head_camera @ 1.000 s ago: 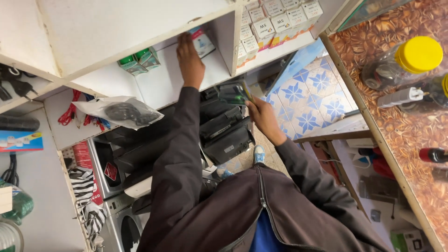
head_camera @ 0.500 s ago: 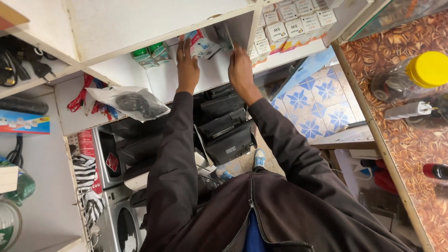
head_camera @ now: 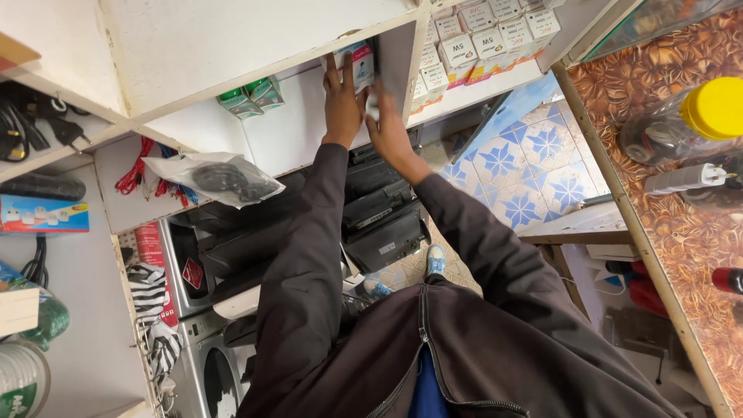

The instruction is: Wiping a counter surface with a cloth and organizing items like a remote and small boxes on shelves.

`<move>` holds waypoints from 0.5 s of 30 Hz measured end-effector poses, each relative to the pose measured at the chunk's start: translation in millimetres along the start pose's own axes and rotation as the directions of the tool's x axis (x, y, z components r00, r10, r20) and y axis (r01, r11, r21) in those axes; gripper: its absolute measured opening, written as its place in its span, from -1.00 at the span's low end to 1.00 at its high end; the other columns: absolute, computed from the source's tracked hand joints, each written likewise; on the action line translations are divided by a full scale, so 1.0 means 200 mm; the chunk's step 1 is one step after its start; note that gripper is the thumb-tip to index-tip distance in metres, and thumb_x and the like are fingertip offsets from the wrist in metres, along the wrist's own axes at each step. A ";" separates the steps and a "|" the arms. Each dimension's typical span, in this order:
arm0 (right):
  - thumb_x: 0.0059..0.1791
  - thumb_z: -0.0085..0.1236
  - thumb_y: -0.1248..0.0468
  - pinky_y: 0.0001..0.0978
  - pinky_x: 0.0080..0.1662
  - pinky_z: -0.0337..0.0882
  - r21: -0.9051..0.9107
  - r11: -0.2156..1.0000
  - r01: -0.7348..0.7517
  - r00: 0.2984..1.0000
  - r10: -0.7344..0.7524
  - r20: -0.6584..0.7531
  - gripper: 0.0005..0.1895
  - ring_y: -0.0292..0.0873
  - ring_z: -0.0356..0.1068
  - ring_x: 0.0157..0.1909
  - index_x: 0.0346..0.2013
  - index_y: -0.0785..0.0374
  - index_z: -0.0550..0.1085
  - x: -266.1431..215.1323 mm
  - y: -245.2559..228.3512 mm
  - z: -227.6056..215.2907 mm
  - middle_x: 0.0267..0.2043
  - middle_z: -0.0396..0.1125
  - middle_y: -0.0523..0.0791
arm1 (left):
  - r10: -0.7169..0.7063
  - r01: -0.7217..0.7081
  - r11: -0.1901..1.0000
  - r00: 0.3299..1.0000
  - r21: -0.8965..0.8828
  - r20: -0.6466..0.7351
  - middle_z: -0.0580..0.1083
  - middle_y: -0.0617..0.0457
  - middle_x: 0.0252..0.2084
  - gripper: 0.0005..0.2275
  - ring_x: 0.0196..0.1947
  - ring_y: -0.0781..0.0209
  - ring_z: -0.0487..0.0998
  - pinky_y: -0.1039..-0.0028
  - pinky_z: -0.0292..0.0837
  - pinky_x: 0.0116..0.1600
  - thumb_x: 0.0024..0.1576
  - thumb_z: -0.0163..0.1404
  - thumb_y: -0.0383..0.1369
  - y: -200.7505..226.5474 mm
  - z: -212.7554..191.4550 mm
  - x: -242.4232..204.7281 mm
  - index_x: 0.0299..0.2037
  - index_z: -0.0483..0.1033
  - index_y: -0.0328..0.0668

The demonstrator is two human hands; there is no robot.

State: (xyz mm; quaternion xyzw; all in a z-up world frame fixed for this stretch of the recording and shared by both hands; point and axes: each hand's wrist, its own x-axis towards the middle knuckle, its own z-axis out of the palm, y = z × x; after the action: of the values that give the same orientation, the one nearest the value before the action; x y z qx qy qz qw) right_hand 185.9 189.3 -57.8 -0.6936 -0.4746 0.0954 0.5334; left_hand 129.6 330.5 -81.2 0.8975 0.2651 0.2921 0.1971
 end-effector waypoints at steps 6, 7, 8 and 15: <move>0.17 -0.14 0.25 -0.15 0.00 0.44 0.013 0.987 -0.160 0.908 0.142 0.395 -0.71 -0.07 0.47 -0.15 0.06 0.29 0.49 -0.73 -0.04 -0.34 -0.09 0.43 -0.01 | -0.008 0.009 0.977 1.000 0.214 -0.006 0.05 -0.32 0.35 -0.31 0.32 -0.34 0.19 0.02 0.40 0.30 0.23 0.20 -0.39 -0.03 0.04 0.10 0.45 -0.02 -0.20; 0.17 -0.12 0.20 -0.18 0.01 0.49 -0.034 0.950 -0.309 0.848 0.292 0.442 -0.64 -0.09 0.54 -0.13 0.17 0.28 0.49 -0.88 0.02 -0.39 0.02 0.49 0.01 | 0.016 -0.011 0.954 1.000 0.300 -0.013 0.21 -0.29 0.21 -0.32 0.23 -0.24 0.26 0.09 0.33 0.34 0.15 0.28 -0.39 -0.03 0.03 0.14 0.37 0.07 -0.31; 0.17 -0.12 0.20 -0.18 0.01 0.49 -0.035 0.949 -0.313 0.850 0.296 0.435 -0.64 -0.09 0.54 -0.13 0.17 0.28 0.49 -1.04 0.12 -0.46 0.02 0.49 0.01 | 0.023 -0.019 0.955 1.000 0.297 -0.009 0.21 -0.29 0.21 -0.32 0.23 -0.24 0.26 0.09 0.33 0.34 0.15 0.28 -0.39 -0.07 0.07 0.17 0.37 0.07 -0.31; 0.11 -0.05 0.14 -0.01 0.16 0.40 -0.506 0.449 -0.737 0.470 0.878 0.094 -0.56 0.15 0.41 0.21 0.24 0.24 0.44 -2.11 0.56 -1.03 0.22 0.41 0.07 | 0.001 0.119 0.874 0.969 0.472 -0.245 0.16 -0.45 0.38 -0.51 0.35 -0.45 0.19 -0.06 0.12 0.43 0.39 0.01 -0.13 -0.28 0.43 0.22 0.34 0.27 -0.39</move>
State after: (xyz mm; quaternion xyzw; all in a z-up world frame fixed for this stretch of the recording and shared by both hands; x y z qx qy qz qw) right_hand 156.3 -262.2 -224.2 -0.8991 -0.1717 0.3626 0.1751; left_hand 194.0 382.7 -155.1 0.8680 0.3788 0.3159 -0.0573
